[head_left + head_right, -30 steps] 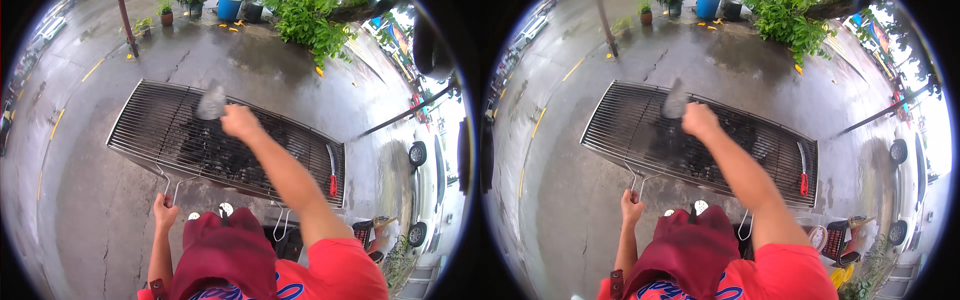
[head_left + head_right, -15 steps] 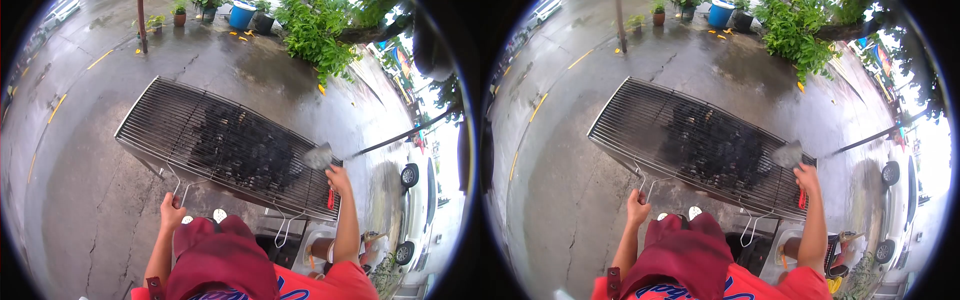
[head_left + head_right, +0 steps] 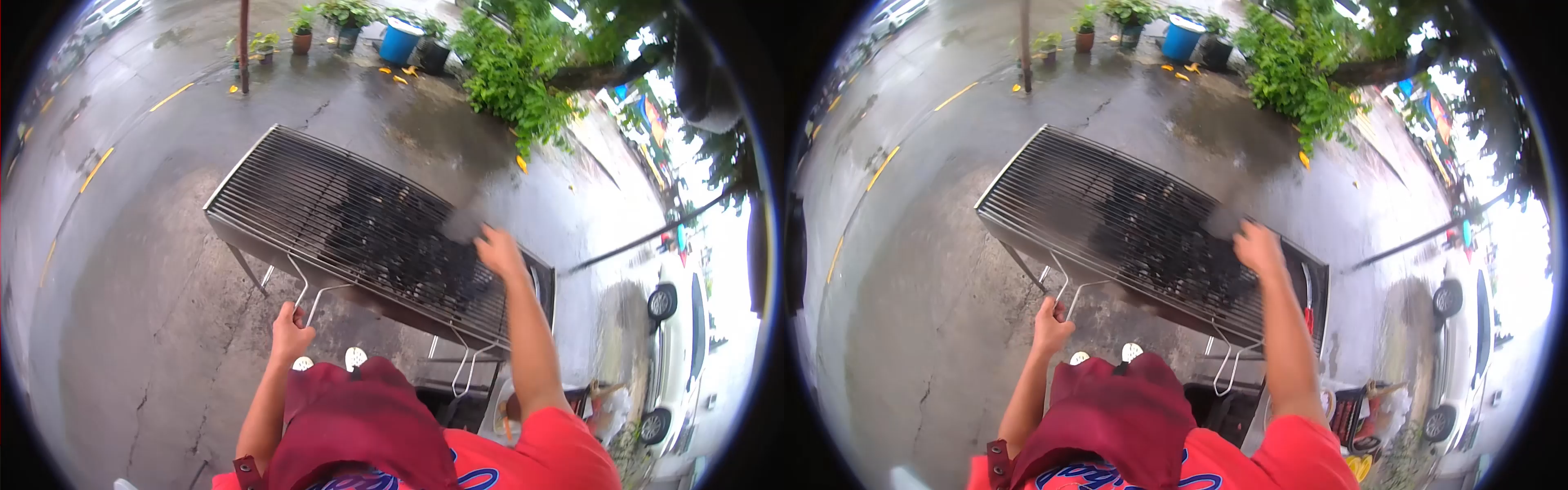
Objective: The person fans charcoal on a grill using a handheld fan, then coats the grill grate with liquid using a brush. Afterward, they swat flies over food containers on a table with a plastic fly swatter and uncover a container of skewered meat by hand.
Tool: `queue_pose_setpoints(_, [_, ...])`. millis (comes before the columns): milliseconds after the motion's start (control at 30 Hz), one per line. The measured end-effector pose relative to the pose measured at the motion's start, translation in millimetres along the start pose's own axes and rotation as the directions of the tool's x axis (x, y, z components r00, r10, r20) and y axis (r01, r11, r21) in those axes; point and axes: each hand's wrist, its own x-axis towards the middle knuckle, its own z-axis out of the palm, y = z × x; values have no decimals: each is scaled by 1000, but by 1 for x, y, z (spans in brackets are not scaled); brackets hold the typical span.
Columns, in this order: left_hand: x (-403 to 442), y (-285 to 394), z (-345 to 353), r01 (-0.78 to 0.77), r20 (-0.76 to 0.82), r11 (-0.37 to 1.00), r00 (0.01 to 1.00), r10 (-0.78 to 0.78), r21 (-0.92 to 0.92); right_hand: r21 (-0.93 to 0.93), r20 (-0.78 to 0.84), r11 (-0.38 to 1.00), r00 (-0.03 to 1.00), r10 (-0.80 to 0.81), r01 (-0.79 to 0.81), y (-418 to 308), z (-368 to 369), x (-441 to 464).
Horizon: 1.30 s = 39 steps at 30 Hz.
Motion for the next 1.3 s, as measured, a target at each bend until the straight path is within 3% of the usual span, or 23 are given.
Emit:
queue_pose_setpoints(33, [1,0,0,-2,9,1000,1000,2,-5,-8,-15,1000,1000,-23,23,52,4,-17])
queue_pose_setpoints(67, [1,-1,-1,-1,22,1000,1000,1,-5,209,197,924,940,280,-319,68,-7,-32])
queue_pose_setpoints(100, [1,-1,-2,-2,37,1000,999,2,0,290,381,699,748,543,-654,84,-18,-46])
queue_pose_setpoints(133, [2,0,-3,7,43,1000,999,-8,11,341,392,620,706,589,-707,91,-21,-53])
queue_pose_setpoints(233, [-1,11,-6,28,50,999,998,-30,26,146,188,960,959,212,-240,52,10,-14])
queue_pose_setpoints(267, [0,8,-4,22,37,1000,999,-22,5,33,123,998,991,46,-50,13,11,1])
queue_pose_setpoints(300, [0,8,-4,20,24,1000,1000,-20,5,79,-15,997,1000,-19,20,-40,17,14])
queue_pose_setpoints(400, [-2,5,-1,-14,-3,998,1000,14,57,155,9,988,1000,8,-9,-142,78,70])
queue_pose_setpoints(500, [-2,9,-5,34,20,993,999,-36,109,218,48,976,998,-38,27,-179,57,59])
queue_pose_setpoints(567, [-3,5,-3,6,-15,997,1000,-4,77,257,28,966,999,35,-41,-145,51,30])
queue_pose_setpoints(667, [2,2,3,-15,-28,998,999,16,59,213,-48,960,980,196,-181,-29,52,-39])
queue_pose_setpoints(700, [2,1,3,-12,-35,998,999,14,63,177,-178,979,975,133,-101,27,64,-64])
queue_pose_setpoints(733, [2,2,4,-16,-46,999,999,18,52,168,-29,953,965,261,-253,47,32,-83])
queue_pose_setpoints(767, [3,0,6,-2,-43,999,999,4,45,63,-223,997,973,60,-47,128,57,-96])
queue_pose_setpoints(800, [4,-2,7,9,-38,999,999,-7,42,313,-37,887,929,368,-339,144,31,-98])
queue_pose_setpoints(833, [5,-2,8,18,-32,999,999,-16,42,477,212,635,781,587,-607,148,6,-97])
queue_pose_setpoints(933, [5,1,6,9,-26,999,1000,-8,52,526,367,574,777,512,-627,155,-7,-61])
queue_pose_setpoints(1000, [5,3,7,30,-32,998,999,-28,55,391,433,762,834,342,-516,76,-29,-16])
queue_pose_setpoints(1067, [6,0,9,28,-33,998,999,-26,58,118,144,993,990,-3,-15,21,5,32])
queue_pose_setpoints(1100, [6,-4,11,16,-37,998,999,-14,57,131,57,989,996,-73,65,-15,17,53])
queue_pose_setpoints(1200, [1,0,10,-6,-44,997,999,9,74,289,106,954,988,-115,80,-114,60,101])
queue_pose_setpoints(1233, [3,4,10,-20,-47,997,999,24,80,312,150,950,988,-26,-23,-140,64,106])
queue_pose_setpoints(1300, [8,-8,10,-40,-47,995,998,45,86,436,11,900,1000,-22,15,-175,65,91])
